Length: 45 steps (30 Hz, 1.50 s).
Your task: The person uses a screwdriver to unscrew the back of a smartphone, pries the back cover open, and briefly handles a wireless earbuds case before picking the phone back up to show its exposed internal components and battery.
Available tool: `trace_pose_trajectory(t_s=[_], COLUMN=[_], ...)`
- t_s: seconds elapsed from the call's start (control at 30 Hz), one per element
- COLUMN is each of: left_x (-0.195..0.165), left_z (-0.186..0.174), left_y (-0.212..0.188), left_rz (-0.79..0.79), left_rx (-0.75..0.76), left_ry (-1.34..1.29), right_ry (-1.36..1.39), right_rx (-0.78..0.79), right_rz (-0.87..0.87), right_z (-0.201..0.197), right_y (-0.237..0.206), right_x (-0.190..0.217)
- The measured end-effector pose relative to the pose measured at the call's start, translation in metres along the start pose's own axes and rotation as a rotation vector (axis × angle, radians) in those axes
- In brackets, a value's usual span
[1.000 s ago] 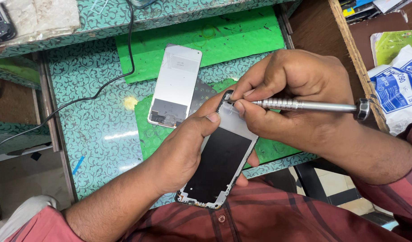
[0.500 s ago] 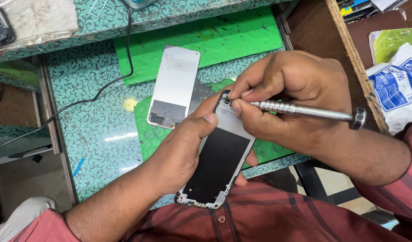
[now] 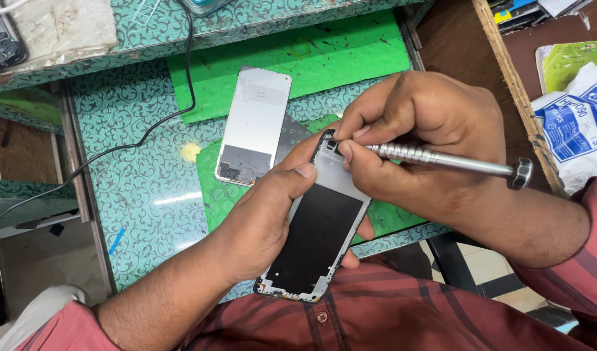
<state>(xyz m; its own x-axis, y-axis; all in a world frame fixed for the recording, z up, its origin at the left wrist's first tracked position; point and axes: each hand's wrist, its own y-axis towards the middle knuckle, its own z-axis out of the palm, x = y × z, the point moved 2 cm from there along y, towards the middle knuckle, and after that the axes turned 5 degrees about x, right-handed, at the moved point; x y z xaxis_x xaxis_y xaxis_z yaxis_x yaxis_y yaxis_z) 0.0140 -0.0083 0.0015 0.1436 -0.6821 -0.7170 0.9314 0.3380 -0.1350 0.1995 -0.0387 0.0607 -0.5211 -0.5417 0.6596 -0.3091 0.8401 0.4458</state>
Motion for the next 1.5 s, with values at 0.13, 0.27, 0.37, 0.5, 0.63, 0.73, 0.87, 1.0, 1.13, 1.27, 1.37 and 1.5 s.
trace_pose_trajectory(t_s=[0.13,0.27,0.37,0.5,0.63,0.73,0.87,1.0,1.13,1.27,1.37,1.5], left_x=[0.0003,0.0002,-0.0012,-0.0013,-0.0011,-0.0016,-0.0011,0.0021,0.0047,0.0042,0.0037,0.0007], left_z=[-0.0008,-0.0003,-0.0003,-0.0010,-0.0021,-0.0025,-0.0027,-0.0022,-0.0045,-0.0056,-0.0044,-0.0018], left_y=[-0.0005,0.0012,0.0006,-0.0010,-0.0017,-0.0020,-0.0005,0.0011,0.0009,-0.0007,0.0007,0.0009], left_rz=[0.006,0.009,0.018,0.008,0.004,0.027,0.032,0.061,0.031,0.006,0.008,0.055], left_rx=[0.000,-0.001,0.021,0.009,0.007,0.015,0.019,0.018,0.032,0.047,0.015,0.022], left_ry=[0.005,-0.024,-0.019,0.032,0.057,0.059,0.013,-0.042,-0.098,-0.115,-0.106,-0.040], right_ry=[-0.031,0.044,0.075,0.011,0.005,-0.023,-0.037,0.057,-0.005,-0.004,0.043,0.009], right_rx=[0.037,0.037,-0.001,0.002,0.010,0.049,0.057,-0.006,-0.009,-0.008,-0.014,-0.009], right_rz=[-0.016,0.074,0.088,0.033,0.031,-0.008,0.004,0.030,-0.011,0.020,0.073,0.054], right_z=[-0.0015,-0.0035,-0.0038,-0.0012,-0.0008,0.0002,-0.0010,0.0000,0.0015,0.0007,-0.0006,-0.0002], right_y=[0.0027,0.0029,0.0017,0.0023,0.0034,0.0048,0.0049,0.0033,0.0021,0.0009,-0.0008,0.0000], right_x=[0.0031,0.0045,0.0049,0.0028,0.0020,0.0026,0.0010,-0.0029,-0.0035,-0.0021,-0.0004,0.0002])
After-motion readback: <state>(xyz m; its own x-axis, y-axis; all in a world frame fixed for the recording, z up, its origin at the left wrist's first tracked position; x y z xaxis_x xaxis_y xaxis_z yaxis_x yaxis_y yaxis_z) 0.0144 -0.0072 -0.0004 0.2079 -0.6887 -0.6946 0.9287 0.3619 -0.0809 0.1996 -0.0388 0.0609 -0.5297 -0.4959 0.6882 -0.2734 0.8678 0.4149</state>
